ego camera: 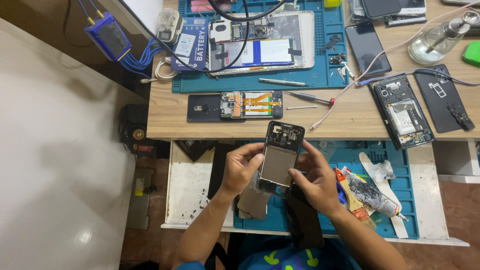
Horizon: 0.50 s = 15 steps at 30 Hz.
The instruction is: The person disassembles a smartphone, separating the screen assembly from the back housing. They then retrieve a new battery from a drawer, peel off its protective film, and place it on the workbench alongside other tools and components.
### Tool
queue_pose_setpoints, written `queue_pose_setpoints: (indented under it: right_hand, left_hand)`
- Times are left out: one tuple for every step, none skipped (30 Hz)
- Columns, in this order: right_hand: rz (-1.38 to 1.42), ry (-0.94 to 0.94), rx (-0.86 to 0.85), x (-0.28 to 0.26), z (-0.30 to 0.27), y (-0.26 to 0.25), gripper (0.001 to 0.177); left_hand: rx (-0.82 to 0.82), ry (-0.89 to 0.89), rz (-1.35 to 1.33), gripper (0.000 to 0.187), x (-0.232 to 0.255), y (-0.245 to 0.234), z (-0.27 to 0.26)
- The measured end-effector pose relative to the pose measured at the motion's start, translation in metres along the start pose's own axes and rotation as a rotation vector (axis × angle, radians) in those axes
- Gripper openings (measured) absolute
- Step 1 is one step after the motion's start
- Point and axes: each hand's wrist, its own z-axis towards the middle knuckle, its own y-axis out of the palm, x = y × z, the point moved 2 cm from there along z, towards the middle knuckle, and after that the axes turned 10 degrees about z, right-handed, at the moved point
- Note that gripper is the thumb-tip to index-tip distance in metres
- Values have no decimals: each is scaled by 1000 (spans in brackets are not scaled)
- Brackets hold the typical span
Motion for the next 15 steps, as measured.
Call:
queue_pose_setpoints:
  right_hand:
    - [-1, -2, 2, -4, 3, 1, 66]
    - [39, 40, 7, -8, 5, 1, 64]
    - [79, 83, 12, -11, 8, 2, 62]
    - [78, 81, 13, -9, 8, 1, 62]
    - [181, 169, 34, -5, 8, 0, 59]
    - [284, 257, 56, -1, 9, 0, 56]
    - [283, 257, 58, 1, 9, -1, 56]
    - [338, 306, 53, 4, 8, 0, 55]
    - [394, 354, 47, 7, 8, 0, 54]
    - [392, 355, 47, 5, 8, 2, 54]
    - [417, 404, 38, 3, 8, 4, 54]
    - [442, 453, 28, 2, 8, 7, 54]
    - [440, 453, 27, 5, 7, 7, 54]
    - [461, 471, 18, 8, 6, 7, 54]
    - [481, 489, 8, 10, 6, 7, 54]
  left_hand:
    - [-2, 1, 0, 20, 8, 3, -2]
    - [-34, -38, -104, 23, 16, 6, -4]
    - [-64, -78, -208, 28, 23, 9, -7]
    - [-66, -77, -209, 28, 21, 10, -8]
    - [-115, -66, -260, 35, 19, 11, -10]
    - [-165, -56, -310, 43, 18, 13, -11]
    - [-166, -57, -312, 43, 14, 13, -11]
    - [-168, -13, -277, 45, 11, 13, -11]
    - [-168, 31, -241, 48, 8, 13, -11]
    - [-168, 31, -243, 48, 7, 14, -12]
    - [-146, 47, -212, 48, 6, 14, -13]
    - [-124, 63, -181, 49, 6, 13, -15]
    - [-123, 63, -182, 49, 7, 14, -15]
    - [-109, 73, -180, 48, 8, 13, -15]
    - [-93, 83, -177, 47, 9, 13, -15]
